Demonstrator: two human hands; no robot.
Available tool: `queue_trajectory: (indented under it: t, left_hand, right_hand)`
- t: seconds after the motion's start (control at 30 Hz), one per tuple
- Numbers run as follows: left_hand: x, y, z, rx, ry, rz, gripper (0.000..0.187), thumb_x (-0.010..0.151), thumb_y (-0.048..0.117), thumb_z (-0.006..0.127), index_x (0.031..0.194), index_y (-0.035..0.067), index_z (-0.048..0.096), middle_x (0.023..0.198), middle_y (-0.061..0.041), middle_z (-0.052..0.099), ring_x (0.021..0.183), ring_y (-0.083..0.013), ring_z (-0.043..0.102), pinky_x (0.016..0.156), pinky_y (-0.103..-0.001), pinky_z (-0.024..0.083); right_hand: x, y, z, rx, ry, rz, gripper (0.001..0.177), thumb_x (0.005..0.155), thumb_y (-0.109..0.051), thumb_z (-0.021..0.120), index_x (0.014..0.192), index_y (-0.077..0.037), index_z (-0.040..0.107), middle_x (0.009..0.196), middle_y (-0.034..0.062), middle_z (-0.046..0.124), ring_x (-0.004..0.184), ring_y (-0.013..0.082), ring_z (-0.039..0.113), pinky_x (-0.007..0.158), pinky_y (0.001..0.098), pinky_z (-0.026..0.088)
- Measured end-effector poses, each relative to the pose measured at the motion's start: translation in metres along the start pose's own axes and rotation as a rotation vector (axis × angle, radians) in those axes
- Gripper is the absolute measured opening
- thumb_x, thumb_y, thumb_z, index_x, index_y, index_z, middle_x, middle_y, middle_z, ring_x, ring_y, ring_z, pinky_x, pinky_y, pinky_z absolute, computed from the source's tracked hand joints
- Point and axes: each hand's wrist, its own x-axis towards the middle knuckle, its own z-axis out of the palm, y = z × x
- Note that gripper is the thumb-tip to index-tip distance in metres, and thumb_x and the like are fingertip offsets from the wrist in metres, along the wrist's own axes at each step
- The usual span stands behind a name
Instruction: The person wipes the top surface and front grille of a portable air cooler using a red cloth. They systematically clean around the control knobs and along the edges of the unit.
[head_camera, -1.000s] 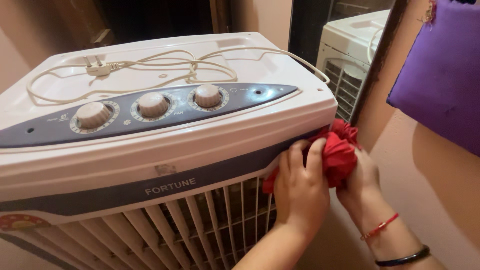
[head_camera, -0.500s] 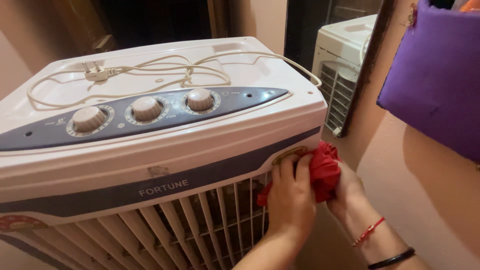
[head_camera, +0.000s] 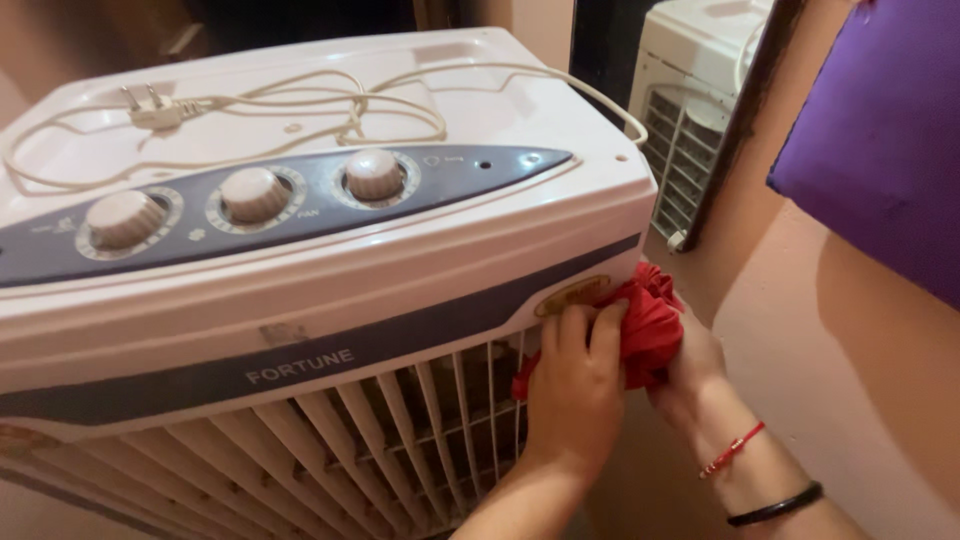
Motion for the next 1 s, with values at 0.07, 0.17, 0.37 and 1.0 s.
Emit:
queue_trajectory:
  t: [0.07,0.17,0.37,1.0]
  left_hand:
    - [-0.006,-0.003,0.006,-0.02,-0.041,-0.026,0.041,0.089,0.003,0.061,0.13,0.006,0.06,0.115,-0.015,0.057,0.112,-0.0371,0.058,0.087,-0.043,0.055]
    - [-0.015,-0.008,0.013,-0.015,-0.072,-0.038,0.041,0.088,0.003,0.06,0.129,0.005,0.059,0.116,-0.016,0.057,0.112,-0.0386,0.057,0.084,-0.043,0.055]
    - [-0.032,-0.011,0.025,-0.1,-0.058,-0.144,0.043,0.079,0.001,0.068,0.119,0.003,0.054,0.119,-0.02,0.054,0.113,-0.0433,0.057,0.091,-0.046,0.052]
    - [-0.033,0.013,0.063,-1.307,0.415,-1.467,0.074,0.081,0.019,0.07,0.145,0.021,0.032,0.146,-0.012,0.051,0.13,-0.0252,0.057,0.105,-0.038,0.051]
  right_hand:
    - [0.006,0.009,-0.011,-0.04,-0.031,0.016,0.038,0.101,-0.028,0.044,0.13,-0.01,0.061,0.12,0.0067,0.069,0.106,0.0204,0.067,0.092,0.0377,0.054]
    - [0.02,0.026,-0.025,-0.017,0.003,0.072,0.038,0.102,-0.028,0.044,0.129,-0.008,0.061,0.12,0.0084,0.069,0.107,0.0213,0.067,0.093,0.0382,0.054]
    - [0.042,0.057,-0.053,0.018,-0.026,0.115,0.039,0.102,-0.029,0.045,0.13,-0.006,0.06,0.122,0.0099,0.07,0.107,0.0232,0.067,0.096,0.0397,0.053]
    - [-0.009,0.009,-0.027,0.186,-0.24,0.089,0.03,0.089,-0.014,0.055,0.114,-0.001,0.064,0.112,0.0128,0.071,0.107,0.0266,0.07,0.104,0.044,0.056]
